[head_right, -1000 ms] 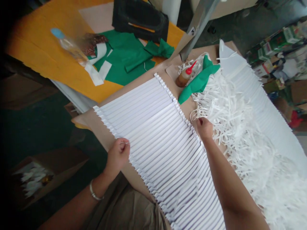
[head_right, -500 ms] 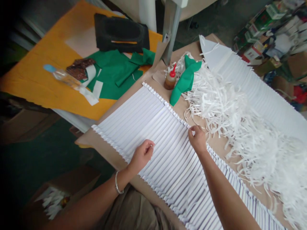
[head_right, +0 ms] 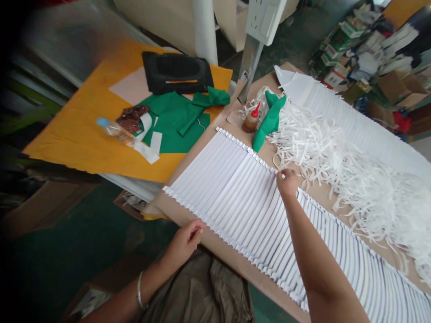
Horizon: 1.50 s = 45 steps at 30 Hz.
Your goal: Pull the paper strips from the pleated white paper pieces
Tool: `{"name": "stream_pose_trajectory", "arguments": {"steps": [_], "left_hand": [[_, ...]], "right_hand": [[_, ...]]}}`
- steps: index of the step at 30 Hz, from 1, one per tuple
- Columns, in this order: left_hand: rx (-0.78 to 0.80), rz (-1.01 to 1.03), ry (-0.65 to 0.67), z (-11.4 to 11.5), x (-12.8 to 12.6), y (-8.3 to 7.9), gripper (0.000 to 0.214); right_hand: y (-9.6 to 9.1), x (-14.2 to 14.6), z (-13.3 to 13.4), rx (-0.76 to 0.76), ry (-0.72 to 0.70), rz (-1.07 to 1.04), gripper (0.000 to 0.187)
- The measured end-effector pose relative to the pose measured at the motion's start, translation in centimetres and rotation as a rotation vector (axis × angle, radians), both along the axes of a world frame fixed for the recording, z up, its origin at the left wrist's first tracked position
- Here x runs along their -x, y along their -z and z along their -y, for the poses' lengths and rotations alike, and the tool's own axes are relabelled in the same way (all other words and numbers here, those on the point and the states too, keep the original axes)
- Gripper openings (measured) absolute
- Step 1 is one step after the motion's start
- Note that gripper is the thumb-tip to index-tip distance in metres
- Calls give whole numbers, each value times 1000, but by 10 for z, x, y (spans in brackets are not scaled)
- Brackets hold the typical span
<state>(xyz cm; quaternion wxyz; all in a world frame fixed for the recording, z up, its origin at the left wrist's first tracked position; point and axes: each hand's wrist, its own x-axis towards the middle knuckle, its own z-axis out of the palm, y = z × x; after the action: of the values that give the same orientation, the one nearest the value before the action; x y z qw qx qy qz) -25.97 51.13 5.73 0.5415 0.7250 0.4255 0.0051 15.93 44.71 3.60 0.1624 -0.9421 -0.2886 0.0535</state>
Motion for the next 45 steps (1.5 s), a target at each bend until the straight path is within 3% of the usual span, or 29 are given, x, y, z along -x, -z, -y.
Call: {"name": "stream_pose_trajectory", "arguments": {"steps": [3, 6, 9, 11, 14, 16, 19, 22, 27, 31, 37, 41, 45], "left_hand": [[4, 59, 102, -1, -5, -16, 20], [-13, 248, 240, 9, -30, -42, 29], [18, 404, 348, 27, -55, -58, 48], [95, 384, 335, 38, -64, -60, 47], [249, 277, 216, 47, -61, -52, 30], [321, 249, 85, 48, -48, -45, 29], [342, 221, -117, 46, -20, -33, 28], [293, 160, -237, 44, 7, -20, 29], [244, 107, -424, 42, 29, 6, 32], [228, 96, -529, 36, 22, 23, 28], [231, 63, -586, 20, -6, 39, 18], [170, 7, -655, 12, -27, 45, 20], [240, 36, -739, 11, -44, 47, 14]], "right_hand": [[-26, 65, 46, 54, -44, -216, 23], [-52, 138, 78, 143, -278, -537, 17], [-81, 189, 88, 165, -546, -657, 13], [-99, 200, 87, 123, -651, -696, 12], [-116, 188, 85, 67, -718, -715, 15], [-116, 169, 86, 64, -720, -719, 19], [-101, 139, 88, 86, -687, -815, 28], [-82, 115, 83, 84, -616, -905, 35], [-61, 85, 54, 58, -547, -916, 44], [-50, 61, 23, 63, -503, -899, 49], [-42, 22, -25, 90, -485, -791, 54], [-36, 5, -59, 80, -465, -636, 39], [-28, -6, -91, 103, -460, -547, 19]]}}
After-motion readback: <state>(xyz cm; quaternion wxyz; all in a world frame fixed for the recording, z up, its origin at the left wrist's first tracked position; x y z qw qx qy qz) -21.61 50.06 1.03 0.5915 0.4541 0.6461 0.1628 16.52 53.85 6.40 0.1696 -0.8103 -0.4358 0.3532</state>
